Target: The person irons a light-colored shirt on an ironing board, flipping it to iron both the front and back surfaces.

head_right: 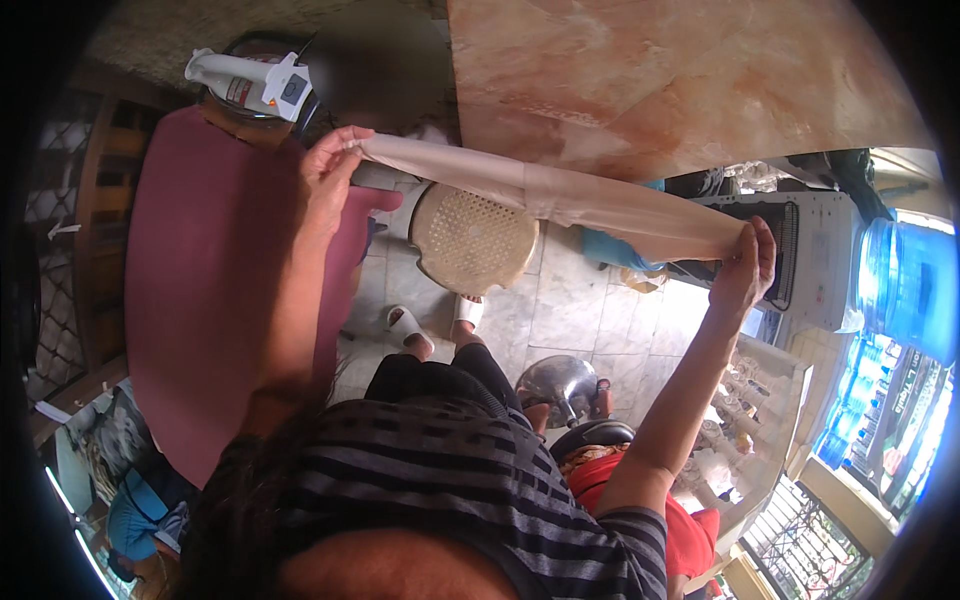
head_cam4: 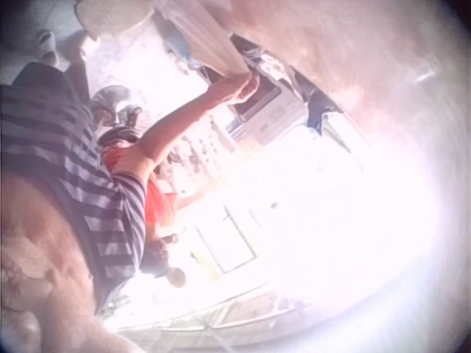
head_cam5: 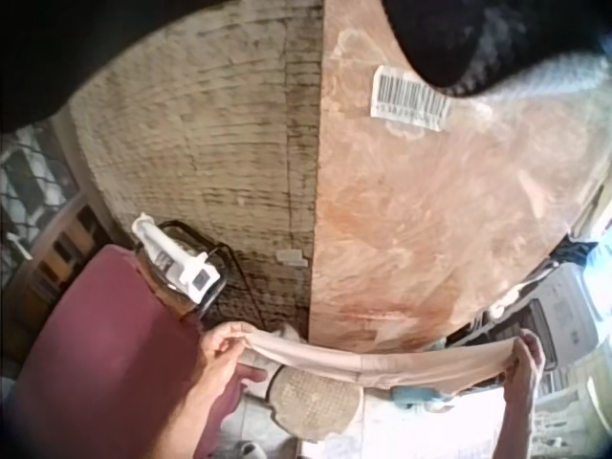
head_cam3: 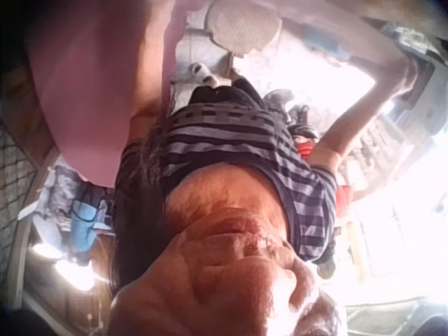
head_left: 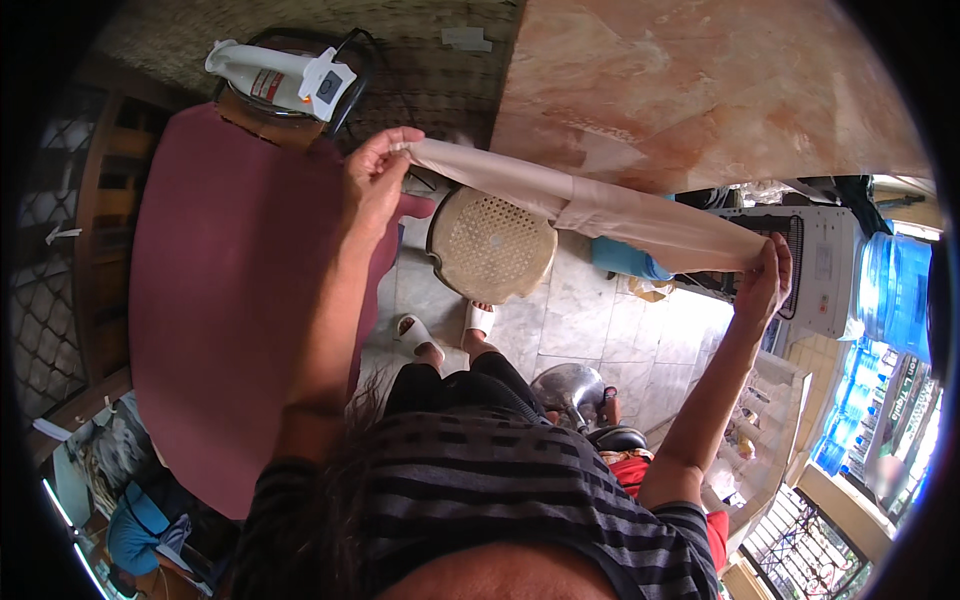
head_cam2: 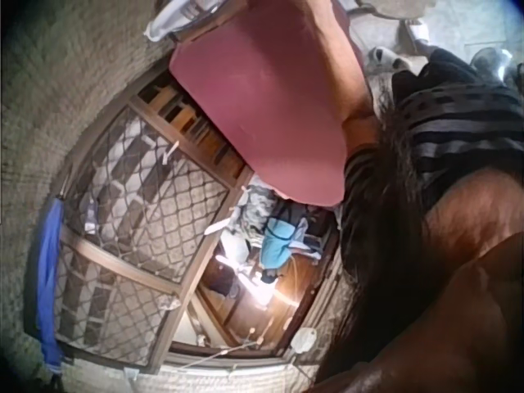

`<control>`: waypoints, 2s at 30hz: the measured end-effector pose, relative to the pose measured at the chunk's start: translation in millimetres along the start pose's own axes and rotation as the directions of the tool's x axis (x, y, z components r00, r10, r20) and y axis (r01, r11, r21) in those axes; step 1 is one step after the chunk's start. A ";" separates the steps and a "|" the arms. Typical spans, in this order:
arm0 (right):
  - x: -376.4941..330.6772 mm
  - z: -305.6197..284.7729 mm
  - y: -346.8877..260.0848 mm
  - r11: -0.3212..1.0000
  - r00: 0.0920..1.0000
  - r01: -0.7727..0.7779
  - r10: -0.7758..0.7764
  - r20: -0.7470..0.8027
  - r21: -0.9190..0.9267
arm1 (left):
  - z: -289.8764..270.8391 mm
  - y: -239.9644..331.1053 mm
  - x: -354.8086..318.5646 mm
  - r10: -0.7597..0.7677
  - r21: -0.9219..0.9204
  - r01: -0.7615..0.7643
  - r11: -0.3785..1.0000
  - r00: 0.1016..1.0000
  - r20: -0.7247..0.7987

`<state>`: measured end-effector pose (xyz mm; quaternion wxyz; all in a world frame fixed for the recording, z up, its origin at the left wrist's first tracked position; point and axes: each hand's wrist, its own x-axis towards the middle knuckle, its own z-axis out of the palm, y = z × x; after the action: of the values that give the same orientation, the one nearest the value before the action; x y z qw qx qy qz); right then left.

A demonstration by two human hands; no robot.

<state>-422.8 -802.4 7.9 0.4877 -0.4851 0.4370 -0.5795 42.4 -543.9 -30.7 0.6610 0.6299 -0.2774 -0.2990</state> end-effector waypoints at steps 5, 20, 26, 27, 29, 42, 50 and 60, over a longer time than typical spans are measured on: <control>15.2 36.4 29.3 0.974 0.972 -0.220 0.223 0.070 -0.049 | -15.0 3.1 46.2 0.028 0.297 -0.018 0.955 0.999 -0.029; -103.1 -43.8 175.9 0.880 0.882 -0.471 0.469 0.046 0.064 | -4.8 -88.0 -111.8 0.296 0.552 -0.173 0.816 0.945 -0.142; -171.5 -85.4 302.4 0.792 0.803 -0.525 0.582 0.126 -0.313 | -79.1 -303.5 -156.1 -0.122 0.401 0.235 0.886 0.950 -0.287; -177.7 -87.1 310.6 0.776 0.793 -0.515 0.593 0.139 -0.364 | -87.8 -317.0 -158.8 -0.173 0.472 0.290 0.833 0.945 -0.277; -186.5 -80.8 311.6 0.766 0.785 -0.509 0.600 0.154 -0.391 | -105.2 -334.4 -168.7 -0.183 0.540 0.324 0.777 0.936 -0.300; -209.9 -92.3 336.0 0.536 0.717 -0.421 0.691 0.093 -0.732 | -113.5 -372.9 -185.1 -0.293 0.526 0.410 0.745 0.910 -0.294; -162.3 72.7 361.3 0.709 0.799 0.077 0.377 0.469 -0.701 | -31.8 -406.9 -209.2 -0.778 -0.125 0.814 0.568 0.481 -0.405; -108.0 186.6 409.4 0.641 0.627 0.494 0.205 0.751 -0.588 | 36.0 -399.9 -210.6 -0.870 -0.455 0.745 0.488 0.373 -0.321</control>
<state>-174.7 -760.1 -380.3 0.3221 -0.8748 0.3406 -0.1226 -143.2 -422.1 -426.0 0.5431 0.6551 0.2938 -0.4354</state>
